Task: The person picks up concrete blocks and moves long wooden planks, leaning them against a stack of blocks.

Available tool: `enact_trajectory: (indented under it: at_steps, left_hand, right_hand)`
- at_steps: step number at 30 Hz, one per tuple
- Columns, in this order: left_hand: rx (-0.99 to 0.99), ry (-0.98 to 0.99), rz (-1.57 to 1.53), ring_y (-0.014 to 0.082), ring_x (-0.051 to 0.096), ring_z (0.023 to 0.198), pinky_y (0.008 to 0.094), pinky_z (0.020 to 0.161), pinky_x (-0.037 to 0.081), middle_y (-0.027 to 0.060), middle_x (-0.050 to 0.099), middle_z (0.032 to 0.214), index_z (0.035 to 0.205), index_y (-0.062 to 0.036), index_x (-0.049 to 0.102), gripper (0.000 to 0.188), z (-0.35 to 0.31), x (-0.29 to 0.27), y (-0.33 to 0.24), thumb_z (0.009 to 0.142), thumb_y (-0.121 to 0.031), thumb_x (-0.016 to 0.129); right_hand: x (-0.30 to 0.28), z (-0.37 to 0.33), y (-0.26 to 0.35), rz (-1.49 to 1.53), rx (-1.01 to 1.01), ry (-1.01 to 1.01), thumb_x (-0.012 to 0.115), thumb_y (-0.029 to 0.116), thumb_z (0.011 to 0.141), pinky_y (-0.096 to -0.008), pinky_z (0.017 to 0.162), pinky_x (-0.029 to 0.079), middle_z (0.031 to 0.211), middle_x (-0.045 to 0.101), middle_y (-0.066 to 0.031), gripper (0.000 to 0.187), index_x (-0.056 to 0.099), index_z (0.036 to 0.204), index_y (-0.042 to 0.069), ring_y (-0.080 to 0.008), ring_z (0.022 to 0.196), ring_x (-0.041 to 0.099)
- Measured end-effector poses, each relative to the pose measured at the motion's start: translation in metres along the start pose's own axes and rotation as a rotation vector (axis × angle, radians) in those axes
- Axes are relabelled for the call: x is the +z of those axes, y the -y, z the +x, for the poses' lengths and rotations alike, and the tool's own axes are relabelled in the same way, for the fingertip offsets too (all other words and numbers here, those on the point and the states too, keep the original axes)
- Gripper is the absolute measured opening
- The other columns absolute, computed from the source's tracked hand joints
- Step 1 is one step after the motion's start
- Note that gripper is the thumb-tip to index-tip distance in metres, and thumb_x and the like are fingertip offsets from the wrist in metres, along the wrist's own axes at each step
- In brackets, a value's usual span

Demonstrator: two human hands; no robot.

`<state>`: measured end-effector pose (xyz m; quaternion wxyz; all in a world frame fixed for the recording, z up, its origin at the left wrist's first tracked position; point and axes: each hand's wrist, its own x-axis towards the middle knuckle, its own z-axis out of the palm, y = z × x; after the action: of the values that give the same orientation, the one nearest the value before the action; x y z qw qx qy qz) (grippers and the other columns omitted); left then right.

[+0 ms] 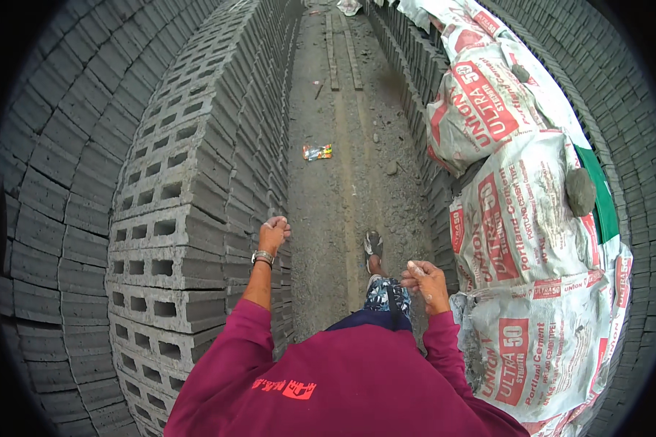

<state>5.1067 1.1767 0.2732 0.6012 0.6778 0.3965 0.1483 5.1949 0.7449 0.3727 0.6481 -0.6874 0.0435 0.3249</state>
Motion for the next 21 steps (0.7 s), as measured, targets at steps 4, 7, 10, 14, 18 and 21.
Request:
enact_trajectory:
  at_steps: [4,7,10,14,18,21]
  left_hand:
    - [-0.148,0.049,0.018,0.0085,0.061,0.063,0.0224,0.049,0.042,0.0008,0.065,0.081,0.105,-0.0051,0.062,0.024,0.099,0.034,-0.006,0.092,-0.025,0.059]
    - [-0.384,-0.001,0.107,0.0114,0.063,0.062,0.0257,0.047,0.044,0.0014,0.066,0.08,0.106,-0.0081,0.063,0.026,0.126,0.028,0.036,0.089,-0.027,0.063]
    - [-0.739,-0.031,0.187,0.015,0.061,0.056,0.0275,0.043,0.04,0.0055,0.066,0.079,0.105,-0.0077,0.065,0.026,0.114,0.014,0.051,0.089,-0.027,0.058]
    - [-1.086,-0.203,-0.02,0.0173,0.056,0.052,0.0281,0.04,0.034,0.0108,0.064,0.083,0.115,-0.0087,0.06,0.028,0.102,0.014,0.049,0.093,-0.023,0.049]
    - [-1.227,-0.294,-0.066,0.0177,0.055,0.051,0.0285,0.039,0.032,0.0116,0.063,0.084,0.118,-0.0075,0.057,0.03,0.148,0.038,-0.013,0.093,-0.021,0.047]
    - [-1.229,-0.275,-0.018,0.0182,0.055,0.05,0.0291,0.04,0.034,0.0116,0.064,0.085,0.117,-0.0068,0.058,0.031,0.225,0.052,-0.045,0.092,-0.021,0.047]
  right_hand:
    - [0.003,0.129,0.052,-0.011,0.032,-0.044,0.065,0.034,0.089,-0.0225,0.058,0.043,0.089,0.069,-0.0107,0.042,0.06,0.11,-0.003,-0.014,0.068,0.067]
    - [0.01,0.238,0.122,-0.036,0.042,-0.043,0.066,0.036,0.088,-0.0222,0.056,0.042,0.087,0.069,-0.0095,0.044,0.06,0.11,-0.002,-0.0122,0.066,0.065]
    - [0.026,0.338,0.191,-0.056,0.054,-0.005,0.066,0.038,0.088,-0.0219,0.056,0.042,0.088,0.068,-0.0081,0.046,0.061,0.112,-0.001,-0.0107,0.067,0.064]
    - [0.068,0.469,0.277,-0.146,0.02,0.125,0.067,0.037,0.087,-0.0223,0.057,0.042,0.088,0.067,-0.0059,0.044,0.061,0.111,0.001,-0.0102,0.068,0.063]
    - [0.116,0.602,0.338,-0.165,0.028,0.186,0.069,0.034,0.087,-0.0236,0.057,0.043,0.086,0.067,-0.0054,0.041,0.062,0.108,0.0,-0.0107,0.067,0.062]
    - [0.15,0.7,0.352,-0.175,0.066,0.211,0.069,0.034,0.086,-0.0237,0.057,0.042,0.085,0.067,-0.0049,0.038,0.062,0.107,0.002,-0.0108,0.067,0.063]
